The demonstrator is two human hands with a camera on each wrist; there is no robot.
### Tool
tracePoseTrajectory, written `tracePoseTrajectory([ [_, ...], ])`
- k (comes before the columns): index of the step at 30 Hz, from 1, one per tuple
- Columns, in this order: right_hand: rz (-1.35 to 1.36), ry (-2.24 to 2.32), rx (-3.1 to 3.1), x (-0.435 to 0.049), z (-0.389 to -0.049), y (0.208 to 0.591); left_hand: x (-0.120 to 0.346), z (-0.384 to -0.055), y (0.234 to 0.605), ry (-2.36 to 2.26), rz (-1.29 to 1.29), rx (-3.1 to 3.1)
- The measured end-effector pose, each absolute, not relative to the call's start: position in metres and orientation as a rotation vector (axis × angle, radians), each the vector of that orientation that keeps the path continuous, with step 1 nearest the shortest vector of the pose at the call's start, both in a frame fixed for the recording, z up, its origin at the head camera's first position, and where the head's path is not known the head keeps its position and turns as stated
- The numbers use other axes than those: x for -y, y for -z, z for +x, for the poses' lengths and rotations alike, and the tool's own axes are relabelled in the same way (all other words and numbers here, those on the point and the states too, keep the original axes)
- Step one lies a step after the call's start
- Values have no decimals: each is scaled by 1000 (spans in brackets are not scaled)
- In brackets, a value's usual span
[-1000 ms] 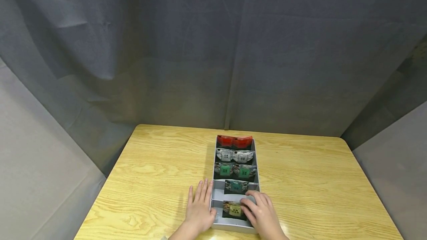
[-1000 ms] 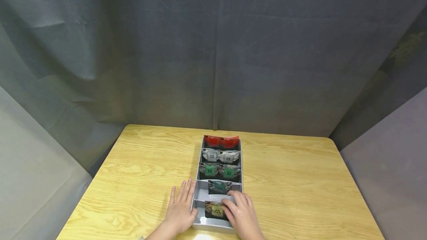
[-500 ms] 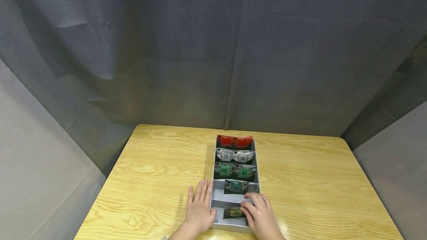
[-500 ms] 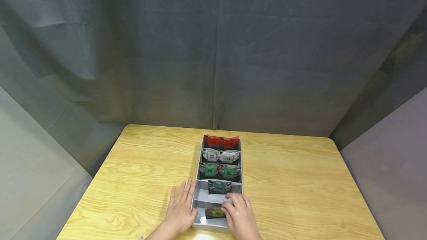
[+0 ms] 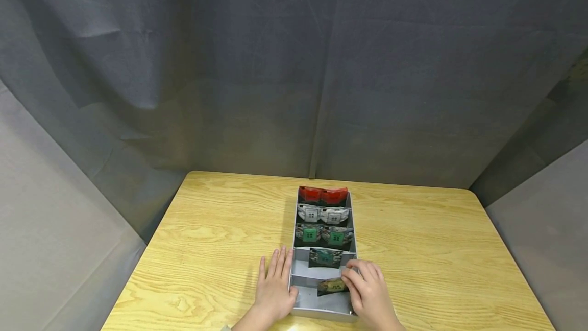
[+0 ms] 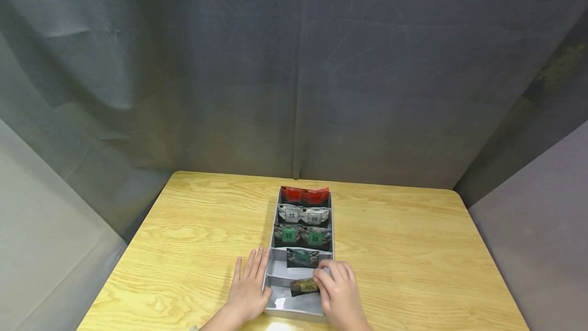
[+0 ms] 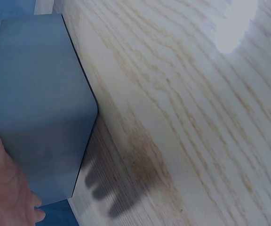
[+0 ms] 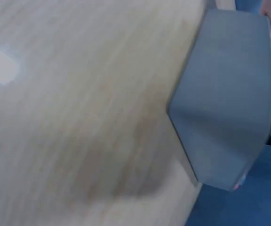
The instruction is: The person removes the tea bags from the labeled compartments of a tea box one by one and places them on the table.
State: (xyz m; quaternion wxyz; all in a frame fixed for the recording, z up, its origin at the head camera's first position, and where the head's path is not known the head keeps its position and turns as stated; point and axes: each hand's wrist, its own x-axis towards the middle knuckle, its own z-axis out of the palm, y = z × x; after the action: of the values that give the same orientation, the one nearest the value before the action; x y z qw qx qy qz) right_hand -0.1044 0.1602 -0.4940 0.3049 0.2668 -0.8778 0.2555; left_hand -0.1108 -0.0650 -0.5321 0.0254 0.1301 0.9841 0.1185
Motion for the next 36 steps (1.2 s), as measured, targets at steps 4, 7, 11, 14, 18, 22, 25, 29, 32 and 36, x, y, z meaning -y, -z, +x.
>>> tracePoseTrajectory([
  [4,670,-695,2226,-166,-110,480,65,-111,532,-359,399,-3030],
  [7,650,-710,2144,-171,-116,470,66,-111,531,-361,398,-3028],
  [11,616,-726,2077,-181,-124,460,66,-111,531,-369,399,-3025],
  [14,579,-729,2067,-190,-129,456,66,-111,532,-377,400,-3020],
  [18,525,-721,2088,-202,-136,454,66,-111,533,-376,402,-3023],
  [22,464,-713,2170,-218,-142,455,65,-111,532,-373,413,-3033],
  [25,407,-704,2216,-230,-147,458,65,-110,532,-377,415,-3031],
  [29,345,-677,2233,-244,-156,464,65,-110,532,-387,412,-3025],
  [32,312,-651,2263,-254,-165,473,65,-110,532,-390,407,-3025],
  [36,258,-650,2351,-263,-176,489,65,-111,532,-395,392,-3020],
])
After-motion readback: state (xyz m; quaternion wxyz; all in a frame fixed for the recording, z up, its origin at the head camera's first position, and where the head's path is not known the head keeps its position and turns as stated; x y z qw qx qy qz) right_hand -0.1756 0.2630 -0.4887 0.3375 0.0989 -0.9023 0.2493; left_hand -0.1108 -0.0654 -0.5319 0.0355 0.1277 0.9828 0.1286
